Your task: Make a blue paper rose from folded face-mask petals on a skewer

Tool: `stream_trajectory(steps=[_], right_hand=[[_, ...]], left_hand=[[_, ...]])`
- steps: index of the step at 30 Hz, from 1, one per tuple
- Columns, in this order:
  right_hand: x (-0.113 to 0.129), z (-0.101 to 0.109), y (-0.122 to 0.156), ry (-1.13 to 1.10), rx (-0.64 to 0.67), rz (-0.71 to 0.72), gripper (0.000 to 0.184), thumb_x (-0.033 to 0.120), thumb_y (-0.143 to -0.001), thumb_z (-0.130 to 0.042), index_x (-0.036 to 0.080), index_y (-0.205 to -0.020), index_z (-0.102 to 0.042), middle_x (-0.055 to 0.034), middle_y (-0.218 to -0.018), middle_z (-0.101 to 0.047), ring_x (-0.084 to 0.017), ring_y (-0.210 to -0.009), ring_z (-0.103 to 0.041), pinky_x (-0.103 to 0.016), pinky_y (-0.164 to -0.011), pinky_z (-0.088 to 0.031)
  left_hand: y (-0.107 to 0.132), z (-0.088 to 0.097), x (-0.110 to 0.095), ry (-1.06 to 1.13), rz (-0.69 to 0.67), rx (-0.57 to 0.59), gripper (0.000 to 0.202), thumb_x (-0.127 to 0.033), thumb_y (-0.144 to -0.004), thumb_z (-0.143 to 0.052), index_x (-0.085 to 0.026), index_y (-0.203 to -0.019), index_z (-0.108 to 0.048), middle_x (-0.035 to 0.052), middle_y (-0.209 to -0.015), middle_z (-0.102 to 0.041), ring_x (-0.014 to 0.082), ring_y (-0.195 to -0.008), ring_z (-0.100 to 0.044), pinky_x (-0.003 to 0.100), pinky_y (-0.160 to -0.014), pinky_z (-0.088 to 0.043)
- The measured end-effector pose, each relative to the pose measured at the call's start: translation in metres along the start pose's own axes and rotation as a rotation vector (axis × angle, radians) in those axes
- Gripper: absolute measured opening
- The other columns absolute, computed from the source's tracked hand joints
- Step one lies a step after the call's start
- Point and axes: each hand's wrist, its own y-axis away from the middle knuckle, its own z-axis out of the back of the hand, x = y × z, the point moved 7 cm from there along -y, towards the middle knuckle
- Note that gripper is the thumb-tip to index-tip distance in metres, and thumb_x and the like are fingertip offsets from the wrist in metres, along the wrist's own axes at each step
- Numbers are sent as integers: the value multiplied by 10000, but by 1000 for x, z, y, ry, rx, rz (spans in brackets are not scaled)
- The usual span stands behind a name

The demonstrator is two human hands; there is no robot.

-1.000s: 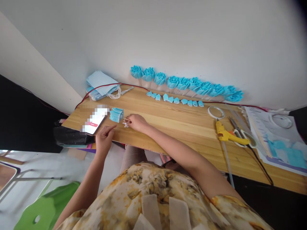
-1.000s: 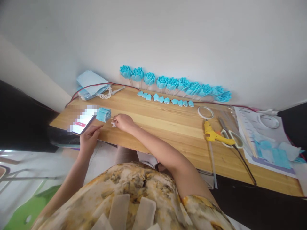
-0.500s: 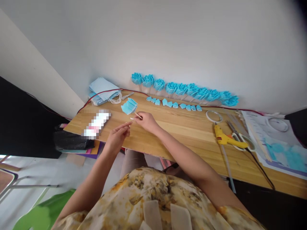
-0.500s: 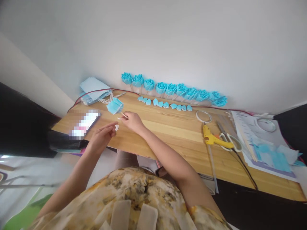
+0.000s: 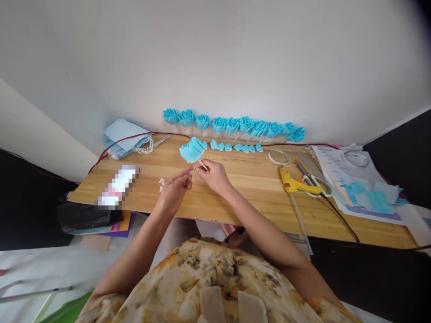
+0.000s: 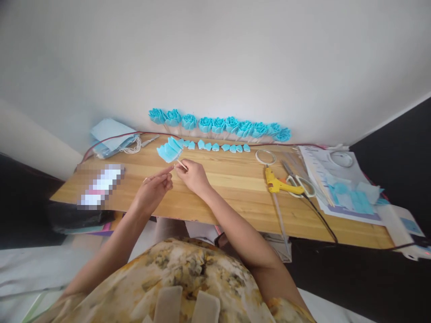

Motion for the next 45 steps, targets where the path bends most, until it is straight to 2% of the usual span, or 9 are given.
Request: stream_trajectory(steps=[5, 10, 14, 18, 21, 26, 33, 39, 45], right_hand=[[6, 7, 2, 16, -1, 52, 130, 264, -844, -583, 191, -753, -640, -23, -794, -706, -151, -732, -605, -267, -704, -418], [4, 13, 4, 52, 2, 61, 277, 349, -896, -562, 196, -664, -571, 28, -602, -513, -124, -607, -466, -265, -611, -325], [1, 16, 5, 17, 16, 51, 270, 370, -927, -544, 191, -743, -629, 14, -645, -585, -128, -615, -498, -260, -614, -342], [-3, 18, 5, -31, 5, 24, 134, 313, -878, -641, 191, -848, -690, -3, -737, -680, -141, -655, -565, -255, -654, -392], [-4, 19, 5, -24, -12, 21, 111, 292, -875, -668, 195, -825, -692, -23, -813, -727, -153, -713, -618, -255, -682, -411], [-2, 23, 7, 115, -50, 63, 330, 338, -938, -617, 201, -640, -574, 4, -629, -619, -139, -628, -556, -257, -644, -367], [1, 29, 5, 166, -117, 114, 308, 351, -944, -545, 212, -669, -547, -10, -675, -622, -146, -656, -543, -266, -665, -370], [-8, 38, 1, 13, -217, 46, 211, 361, -878, -562, 214, -730, -592, -5, -672, -640, -147, -648, -548, -272, -690, -427], [-21, 40, -4, -371, -145, -155, 259, 450, -818, -625, 192, -832, -649, 0, -680, -649, -133, -615, -558, -281, -654, -453]], left_hand=[[-1, -8, 2, -34, -13, -2, 377, -231, -698, -765, -81, -1044, -770, -4, -717, -590, 81, -593, -503, 238, -611, -368], [-1, -12, 3, -48, -12, -3, 340, -219, -718, -738, -89, -1031, -768, 1, -712, -593, 85, -603, -508, 242, -617, -363], [-2, -16, 4, -67, -14, 18, 349, -221, -729, -737, -96, -1054, -768, 1, -727, -594, 83, -616, -504, 242, -619, -361], [-3, -19, 8, -62, -17, -1, 302, -221, -705, -738, -98, -979, -766, 7, -710, -603, 95, -605, -503, 254, -618, -368], [-3, -22, 10, -64, -26, -3, 279, -212, -711, -732, -106, -967, -758, 5, -705, -599, 99, -608, -502, 259, -623, -372], [-2, -31, 12, 15, -8, 41, 323, -204, -710, -753, -100, -1016, -750, 7, -738, -595, 94, -636, -501, 248, -630, -376], [-5, -39, 14, 48, -9, 56, 324, -206, -746, -760, -115, -1056, -731, 5, -759, -584, 96, -664, -504, 258, -667, -383], [-7, -49, 13, 7, -49, 79, 419, -231, -745, -734, -135, -1153, -722, -2, -754, -576, 104, -662, -479, 275, -684, -366], [-17, -37, -1, -244, -201, -67, 393, -304, -782, -758, -172, -1153, -747, -48, -652, -515, 102, -645, -412, 265, -705, -350]])
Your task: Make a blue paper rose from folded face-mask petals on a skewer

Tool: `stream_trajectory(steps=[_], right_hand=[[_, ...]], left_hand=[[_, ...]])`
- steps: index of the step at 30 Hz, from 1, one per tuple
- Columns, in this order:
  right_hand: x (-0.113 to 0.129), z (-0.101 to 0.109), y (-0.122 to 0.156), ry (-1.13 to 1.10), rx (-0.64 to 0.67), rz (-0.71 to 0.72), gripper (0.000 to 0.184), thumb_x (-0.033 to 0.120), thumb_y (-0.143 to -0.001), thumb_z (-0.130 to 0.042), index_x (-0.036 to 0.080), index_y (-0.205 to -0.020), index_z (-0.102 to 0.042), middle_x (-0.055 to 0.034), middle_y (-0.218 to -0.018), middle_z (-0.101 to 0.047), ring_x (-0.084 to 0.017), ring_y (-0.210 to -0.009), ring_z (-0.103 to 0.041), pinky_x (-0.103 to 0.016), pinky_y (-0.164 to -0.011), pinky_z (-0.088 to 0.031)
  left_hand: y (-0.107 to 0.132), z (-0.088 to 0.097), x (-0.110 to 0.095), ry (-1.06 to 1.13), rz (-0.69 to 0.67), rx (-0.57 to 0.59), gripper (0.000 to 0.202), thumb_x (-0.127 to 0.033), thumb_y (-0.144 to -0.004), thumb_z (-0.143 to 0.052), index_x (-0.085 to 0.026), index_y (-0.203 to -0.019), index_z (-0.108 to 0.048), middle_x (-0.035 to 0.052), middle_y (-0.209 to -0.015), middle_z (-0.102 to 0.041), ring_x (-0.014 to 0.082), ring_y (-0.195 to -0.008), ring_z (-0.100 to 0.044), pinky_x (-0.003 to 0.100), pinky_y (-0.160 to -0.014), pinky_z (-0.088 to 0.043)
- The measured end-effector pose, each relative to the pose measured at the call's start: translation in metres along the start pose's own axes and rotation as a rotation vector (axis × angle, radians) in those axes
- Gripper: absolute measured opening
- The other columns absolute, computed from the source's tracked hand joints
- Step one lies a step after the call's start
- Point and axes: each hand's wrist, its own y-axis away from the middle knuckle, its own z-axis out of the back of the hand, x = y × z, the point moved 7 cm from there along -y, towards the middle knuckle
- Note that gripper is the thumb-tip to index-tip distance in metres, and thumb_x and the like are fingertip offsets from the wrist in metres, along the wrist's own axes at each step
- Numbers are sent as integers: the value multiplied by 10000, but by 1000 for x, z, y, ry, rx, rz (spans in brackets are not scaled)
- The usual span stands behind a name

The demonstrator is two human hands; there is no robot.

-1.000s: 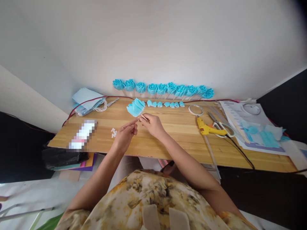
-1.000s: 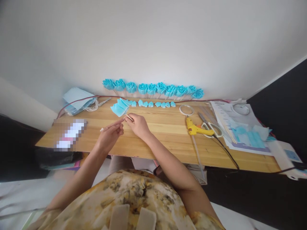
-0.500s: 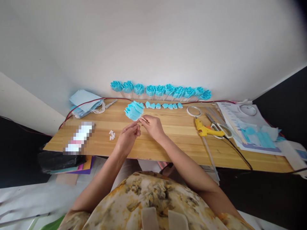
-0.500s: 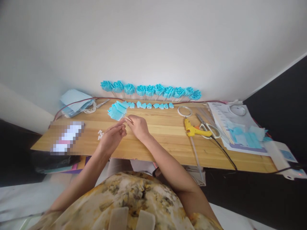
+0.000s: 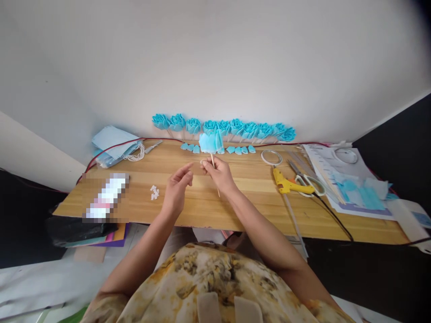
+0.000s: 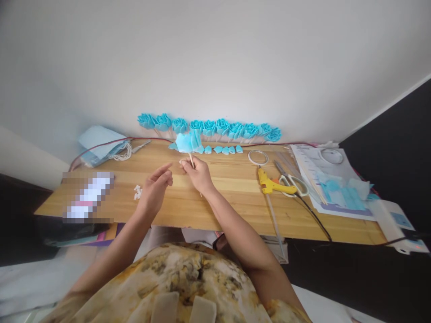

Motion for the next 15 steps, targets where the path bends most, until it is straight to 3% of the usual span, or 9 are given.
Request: stream_trajectory(steps=[6, 9, 15], right_hand=[[1, -4, 5, -13, 39, -11, 213, 399, -776, -689, 186, -789, -697, 21, -626, -606, -119, -609, -534, -273, -634, -440], [-3, -4, 6, -1, 25, -7, 197, 383, -774, -693, 186, -784, -707, 6, -665, -645, -119, -619, -544, -272, -631, -443], [-5, -5, 4, -15, 19, 0, 204, 392, -772, -709, 192, -793, -738, -16, -723, -692, -126, -639, -558, -277, -635, -452]], left_hand=[[-16, -8, -4, -124, -21, 18, 254, -393, -716, -798, -171, -834, -763, -13, -669, -582, 112, -627, -384, 272, -621, -315], [-20, -8, -5, -147, -37, 1, 226, -382, -704, -789, -177, -680, -697, -21, -600, -526, 114, -614, -379, 272, -608, -299], [-24, -2, -5, -172, -41, -12, 261, -352, -715, -752, -184, -583, -600, -28, -561, -459, 115, -607, -376, 273, -606, -294]])
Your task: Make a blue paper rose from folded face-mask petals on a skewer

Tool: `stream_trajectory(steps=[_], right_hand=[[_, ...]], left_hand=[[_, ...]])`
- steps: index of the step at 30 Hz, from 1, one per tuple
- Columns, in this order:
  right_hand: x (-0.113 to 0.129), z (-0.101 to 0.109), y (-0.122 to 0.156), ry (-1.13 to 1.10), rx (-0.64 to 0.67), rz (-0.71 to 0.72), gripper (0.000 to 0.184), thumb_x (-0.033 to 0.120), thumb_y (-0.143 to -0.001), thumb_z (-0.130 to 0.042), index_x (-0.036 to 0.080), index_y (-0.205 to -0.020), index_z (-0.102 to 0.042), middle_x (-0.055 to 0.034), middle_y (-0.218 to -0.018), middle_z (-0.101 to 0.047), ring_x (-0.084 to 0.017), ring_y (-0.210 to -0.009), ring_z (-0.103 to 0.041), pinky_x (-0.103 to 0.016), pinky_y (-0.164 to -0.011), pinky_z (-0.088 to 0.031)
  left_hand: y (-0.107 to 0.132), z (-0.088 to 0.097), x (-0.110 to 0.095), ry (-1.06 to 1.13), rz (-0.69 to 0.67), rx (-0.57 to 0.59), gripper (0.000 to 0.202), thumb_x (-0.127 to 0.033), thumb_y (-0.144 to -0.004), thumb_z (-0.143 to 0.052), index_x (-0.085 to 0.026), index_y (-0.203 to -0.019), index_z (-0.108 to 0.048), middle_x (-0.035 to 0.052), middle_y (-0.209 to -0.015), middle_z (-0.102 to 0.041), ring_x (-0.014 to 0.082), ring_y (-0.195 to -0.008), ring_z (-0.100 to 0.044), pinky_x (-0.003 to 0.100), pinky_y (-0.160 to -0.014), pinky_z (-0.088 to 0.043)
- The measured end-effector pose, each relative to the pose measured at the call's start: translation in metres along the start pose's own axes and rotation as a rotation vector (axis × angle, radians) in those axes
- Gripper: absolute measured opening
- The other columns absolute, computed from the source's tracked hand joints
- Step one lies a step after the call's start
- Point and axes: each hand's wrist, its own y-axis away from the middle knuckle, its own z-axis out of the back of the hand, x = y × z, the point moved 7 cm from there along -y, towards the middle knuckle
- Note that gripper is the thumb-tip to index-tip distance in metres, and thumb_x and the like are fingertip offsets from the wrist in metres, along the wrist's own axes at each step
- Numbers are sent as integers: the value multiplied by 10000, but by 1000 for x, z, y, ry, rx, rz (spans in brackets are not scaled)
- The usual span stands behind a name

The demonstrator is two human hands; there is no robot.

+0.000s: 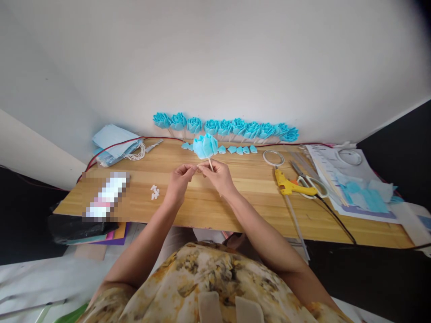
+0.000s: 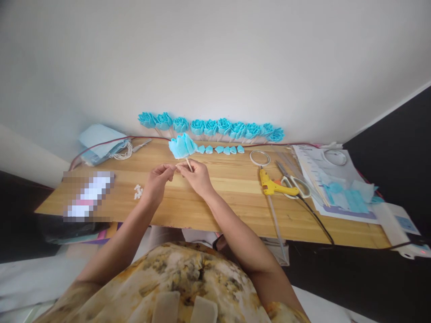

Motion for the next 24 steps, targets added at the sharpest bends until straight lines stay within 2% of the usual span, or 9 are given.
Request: stream_trajectory(steps=[4, 7, 10, 12, 15, 17, 19, 22, 24], right_hand=[[-1, -1, 0, -57, -2, -30, 241, 423, -773, -713, 189, -808, -758, -6, -686, -658, -114, -611, -515, -270, -598, -412], [-5, -1, 0, -112, 6, -97, 327, 500, -782, -708, 180, -821, -765, -9, -684, -637, -98, -580, -460, -257, -533, -333], [-6, 5, -2, -171, 21, -151, 423, 587, -772, -702, 176, -846, -769, -18, -707, -632, -88, -564, -425, -245, -492, -252], [-6, 14, -9, -199, 21, -171, 498, 650, -760, -682, 179, -892, -773, -26, -736, -641, -88, -558, -415, -244, -473, -219], [-6, 35, -26, -216, 4, -172, 558, 706, -737, -654, 176, -875, -762, -13, -696, -612, -87, -523, -368, -253, -451, -186], [-7, 49, -40, -236, -13, -156, 519, 677, -734, -651, 177, -843, -743, 8, -650, -567, -84, -510, -333, -255, -450, -177], [-8, 61, -51, -267, -34, -138, 453, 616, -734, -651, 182, -839, -727, 21, -646, -544, -81, -515, -318, -251, -457, -180], [-13, 69, -61, -300, -62, -118, 373, 541, -728, -668, 186, -837, -706, 25, -681, -543, -76, -529, -327, -243, -467, -188], [-16, 70, -62, -304, -60, -90, 352, 526, -727, -689, 188, -826, -690, 25, -698, -544, -76, -536, -343, -239, -469, -194]], left_hand=[[-2, -1, -3, -9, -4, 2, 270, -332, -719, -729, -186, -564, -562, -22, -568, -463, 116, -607, -385, 272, -607, -300], [-3, 0, -6, -46, -4, -8, 242, -327, -723, -707, -185, -588, -565, -19, -578, -469, 116, -606, -377, 268, -608, -298], [-2, 12, -14, -103, -28, -19, 245, -352, -711, -701, -191, -595, -558, -16, -589, -463, 122, -617, -385, 266, -615, -309], [-1, 33, -20, -209, -57, -36, 264, -386, -711, -709, -194, -603, -563, -10, -608, -482, 131, -631, -415, 270, -624, -326], [0, 80, -26, -540, -113, -88, 262, -446, -743, -690, -195, -691, -639, 12, -670, -591, 161, -657, -500, 285, -644, -360], [0, 112, -26, -795, -165, -113, 259, -456, -772, -647, -199, -753, -670, 34, -753, -670, 192, -713, -559, 297, -674, -385], [-2, 136, -18, -1015, -192, -70, 284, -473, -804, -590, -207, -757, -676, 50, -776, -693, 221, -743, -590, 316, -694, -398], [-4, 152, -6, -1170, -279, 62, 330, -473, -866, -498, -222, -806, -705, 82, -881, -733, 266, -841, -634, 344, -763, -432], [-4, 158, -1, -1196, -307, 98, 347, -476, -893, -473, -230, -822, -708, 87, -904, -736, 274, -877, -643, 349, -790, -441]])
